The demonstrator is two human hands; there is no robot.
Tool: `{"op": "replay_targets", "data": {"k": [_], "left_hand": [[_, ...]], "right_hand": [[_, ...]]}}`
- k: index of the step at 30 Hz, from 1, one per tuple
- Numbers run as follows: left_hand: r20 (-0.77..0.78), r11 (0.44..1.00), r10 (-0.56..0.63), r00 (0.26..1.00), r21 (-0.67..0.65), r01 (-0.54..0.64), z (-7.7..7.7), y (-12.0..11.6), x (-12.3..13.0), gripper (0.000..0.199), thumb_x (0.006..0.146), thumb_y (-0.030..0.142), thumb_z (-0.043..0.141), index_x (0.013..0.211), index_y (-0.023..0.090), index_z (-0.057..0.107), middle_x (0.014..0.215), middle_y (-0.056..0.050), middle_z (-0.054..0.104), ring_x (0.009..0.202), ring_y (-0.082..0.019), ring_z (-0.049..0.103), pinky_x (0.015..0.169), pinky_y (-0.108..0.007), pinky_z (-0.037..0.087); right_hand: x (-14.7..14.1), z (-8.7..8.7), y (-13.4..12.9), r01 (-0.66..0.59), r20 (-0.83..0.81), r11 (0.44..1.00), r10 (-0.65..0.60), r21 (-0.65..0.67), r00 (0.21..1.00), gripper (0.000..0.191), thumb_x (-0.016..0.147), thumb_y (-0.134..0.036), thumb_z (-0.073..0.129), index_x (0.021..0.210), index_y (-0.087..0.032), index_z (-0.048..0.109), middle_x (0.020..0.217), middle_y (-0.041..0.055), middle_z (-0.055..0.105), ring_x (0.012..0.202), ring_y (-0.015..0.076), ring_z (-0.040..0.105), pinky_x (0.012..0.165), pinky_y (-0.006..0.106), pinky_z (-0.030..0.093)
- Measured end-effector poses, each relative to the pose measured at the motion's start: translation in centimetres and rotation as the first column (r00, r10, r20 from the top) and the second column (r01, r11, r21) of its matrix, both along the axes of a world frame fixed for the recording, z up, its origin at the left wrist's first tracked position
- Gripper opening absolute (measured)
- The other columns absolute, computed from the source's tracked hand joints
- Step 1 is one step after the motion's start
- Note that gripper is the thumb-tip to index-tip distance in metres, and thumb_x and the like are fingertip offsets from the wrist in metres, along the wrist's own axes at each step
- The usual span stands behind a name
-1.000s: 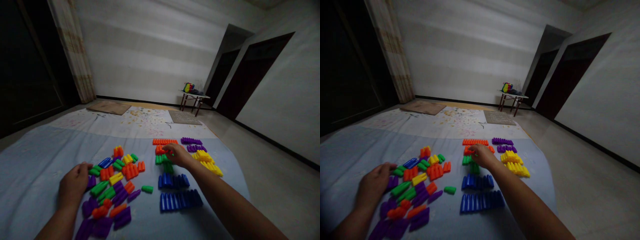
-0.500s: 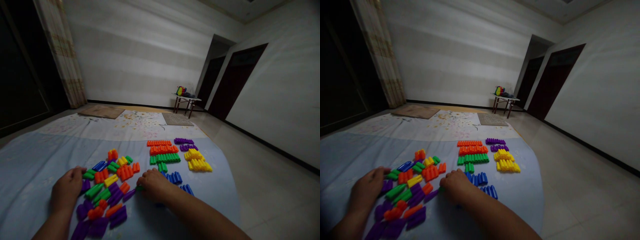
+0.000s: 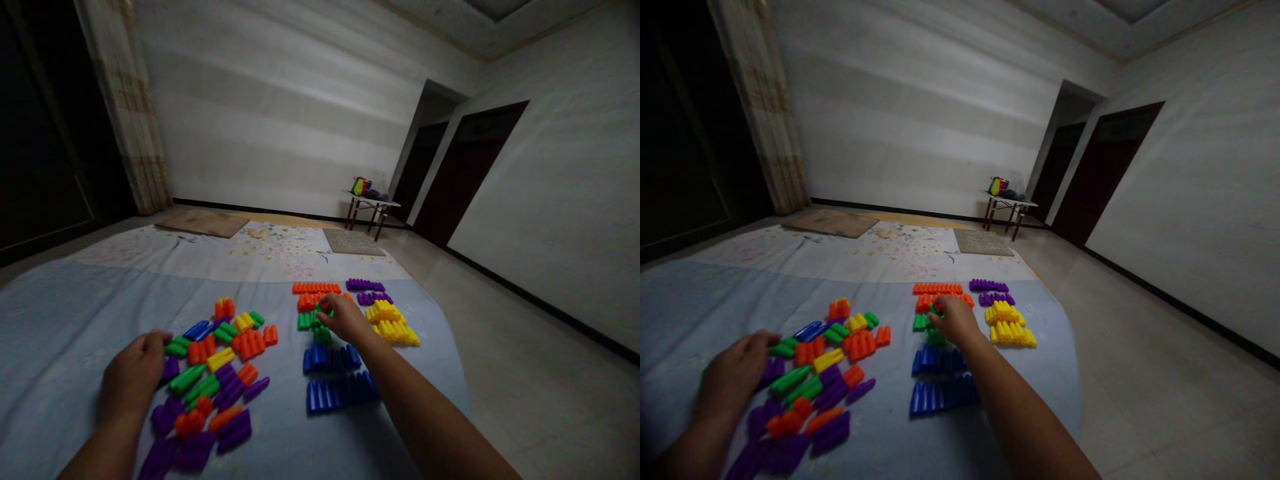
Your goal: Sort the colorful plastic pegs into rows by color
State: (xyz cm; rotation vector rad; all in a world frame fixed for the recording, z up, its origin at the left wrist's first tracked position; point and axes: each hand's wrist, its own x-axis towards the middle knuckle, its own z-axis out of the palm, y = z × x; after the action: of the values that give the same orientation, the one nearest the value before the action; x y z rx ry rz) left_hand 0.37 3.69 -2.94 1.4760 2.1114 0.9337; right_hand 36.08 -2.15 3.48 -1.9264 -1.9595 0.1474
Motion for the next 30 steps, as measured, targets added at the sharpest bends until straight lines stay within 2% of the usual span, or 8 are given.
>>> {"op": "replay_targets", "data": {"k": [6,10,18,25,27,30], "left_hand": [[0.002,1.0,0.009,1.0,0.014,-0.009,0.0,0.0,0.1,0.036,0.079,0.042,0.031,0.086,0.023,0.061,0.091,-0.005,0.063,0.087,-0.021,0.055,0.069,-0.027,0.038],[-0.004,1.0,0.016,1.0,0.005,-0.016,0.0,0.1,0.1,0.036,0.079,0.042,0.031,0.086,0.024,0.061,0.09,-0.005,0.063,0.085,-0.021,0.055,0.068,-0.027,0.038],[-0.007,0.998,0.011,1.0,0.059,-0.01,-0.2,0.0,0.0,0.034,0.079,0.038,0.034,0.085,0.022,0.063,0.087,-0.005,0.065,0.082,-0.02,0.056,0.066,-0.026,0.039],[-0.003,0.995,0.008,1.0,0.097,-0.007,0.0,-0.4,0.3,0.034,0.08,0.038,0.035,0.084,0.02,0.063,0.085,-0.006,0.066,0.081,-0.02,0.058,0.065,-0.026,0.04],[0.003,0.995,0.004,1.0,0.101,-0.004,0.0,-0.4,0.4,0.034,0.08,0.038,0.035,0.084,0.019,0.063,0.086,-0.006,0.066,0.082,-0.02,0.058,0.067,-0.027,0.041],[0.007,0.995,0.012,1.0,0.1,-0.012,-0.1,-0.3,0.5,0.036,0.08,0.039,0.033,0.084,0.02,0.063,0.088,-0.007,0.066,0.082,-0.02,0.058,0.068,-0.028,0.042]], "right_hand": [[-1.6,-0.3,1.5,-0.008,0.288,0.999,0.02,-0.042,0.957,0.026,0.079,-0.034,0.055,0.097,-0.019,0.063,0.096,0.0084,0.068,0.091,0.0207,0.06,0.075,0.028,0.04],[-2.6,-0.7,2.2,0.005,0.386,0.997,0.025,-0.078,0.922,0.026,0.079,-0.033,0.053,0.094,-0.016,0.065,0.096,0.0131,0.068,0.092,0.0245,0.061,0.075,0.032,0.04],[-3.0,-1.4,2.0,-0.008,0.386,0.997,0.039,-0.083,0.921,0.03,0.081,-0.039,0.051,0.096,-0.016,0.065,0.097,0.0137,0.066,0.094,0.0249,0.059,0.078,0.034,0.04],[-3.0,-1.4,1.7,-0.033,0.352,0.997,0.053,-0.064,0.935,0.023,0.083,-0.029,0.05,0.095,-0.017,0.066,0.095,0.0135,0.065,0.092,0.0249,0.059,0.077,0.035,0.039],[-3.6,-1.2,1.1,-0.074,0.306,0.997,0.079,-0.026,0.949,0.025,0.084,-0.031,0.05,0.098,-0.018,0.065,0.097,0.0129,0.065,0.094,0.0242,0.057,0.079,0.035,0.038],[-5.6,-0.9,-0.5,-0.211,0.194,0.977,0.206,0.006,0.959,0.025,0.085,-0.032,0.05,0.102,-0.02,0.064,0.096,0.0091,0.064,0.091,0.0203,0.057,0.079,0.031,0.038]]}}
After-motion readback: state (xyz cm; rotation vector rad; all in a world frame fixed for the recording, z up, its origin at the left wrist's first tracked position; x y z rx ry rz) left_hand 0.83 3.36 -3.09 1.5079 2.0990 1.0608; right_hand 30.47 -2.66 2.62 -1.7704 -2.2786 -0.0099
